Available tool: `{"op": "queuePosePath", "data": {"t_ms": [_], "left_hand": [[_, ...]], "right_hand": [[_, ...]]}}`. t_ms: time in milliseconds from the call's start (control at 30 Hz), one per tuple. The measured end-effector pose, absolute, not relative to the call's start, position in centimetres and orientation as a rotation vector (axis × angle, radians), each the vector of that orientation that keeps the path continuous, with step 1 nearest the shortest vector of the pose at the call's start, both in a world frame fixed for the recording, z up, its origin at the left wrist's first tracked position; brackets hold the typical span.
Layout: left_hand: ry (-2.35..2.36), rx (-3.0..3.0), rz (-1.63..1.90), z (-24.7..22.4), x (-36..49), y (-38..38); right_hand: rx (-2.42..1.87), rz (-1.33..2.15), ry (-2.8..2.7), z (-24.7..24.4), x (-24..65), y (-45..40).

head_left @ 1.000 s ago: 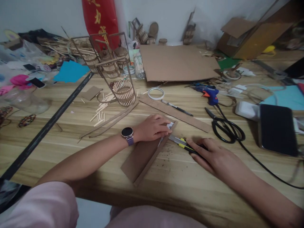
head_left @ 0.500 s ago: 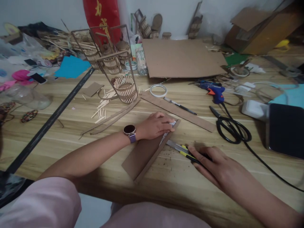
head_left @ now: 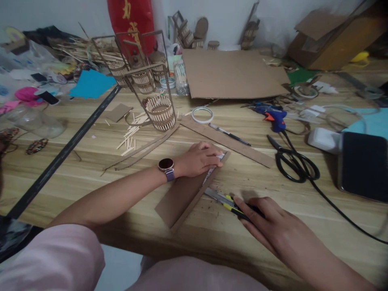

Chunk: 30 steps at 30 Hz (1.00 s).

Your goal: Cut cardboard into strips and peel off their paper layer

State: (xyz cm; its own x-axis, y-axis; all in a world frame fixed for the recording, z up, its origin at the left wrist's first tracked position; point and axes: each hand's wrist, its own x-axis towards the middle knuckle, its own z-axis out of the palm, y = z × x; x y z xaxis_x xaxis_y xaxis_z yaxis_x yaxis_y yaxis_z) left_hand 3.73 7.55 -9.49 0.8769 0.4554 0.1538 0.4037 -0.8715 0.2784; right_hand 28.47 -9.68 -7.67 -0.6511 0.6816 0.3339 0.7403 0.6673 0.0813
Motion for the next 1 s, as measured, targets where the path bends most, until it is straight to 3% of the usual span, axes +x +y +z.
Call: {"op": "queuePosePath", "data": {"t_ms": [1000], "left_hand": [[0.641,2.839,0.342,-10.0,4.0,7.9]], "right_hand": [[-0.985,-0.326,-2.717,-7.5,25.3,-12.6]]}}
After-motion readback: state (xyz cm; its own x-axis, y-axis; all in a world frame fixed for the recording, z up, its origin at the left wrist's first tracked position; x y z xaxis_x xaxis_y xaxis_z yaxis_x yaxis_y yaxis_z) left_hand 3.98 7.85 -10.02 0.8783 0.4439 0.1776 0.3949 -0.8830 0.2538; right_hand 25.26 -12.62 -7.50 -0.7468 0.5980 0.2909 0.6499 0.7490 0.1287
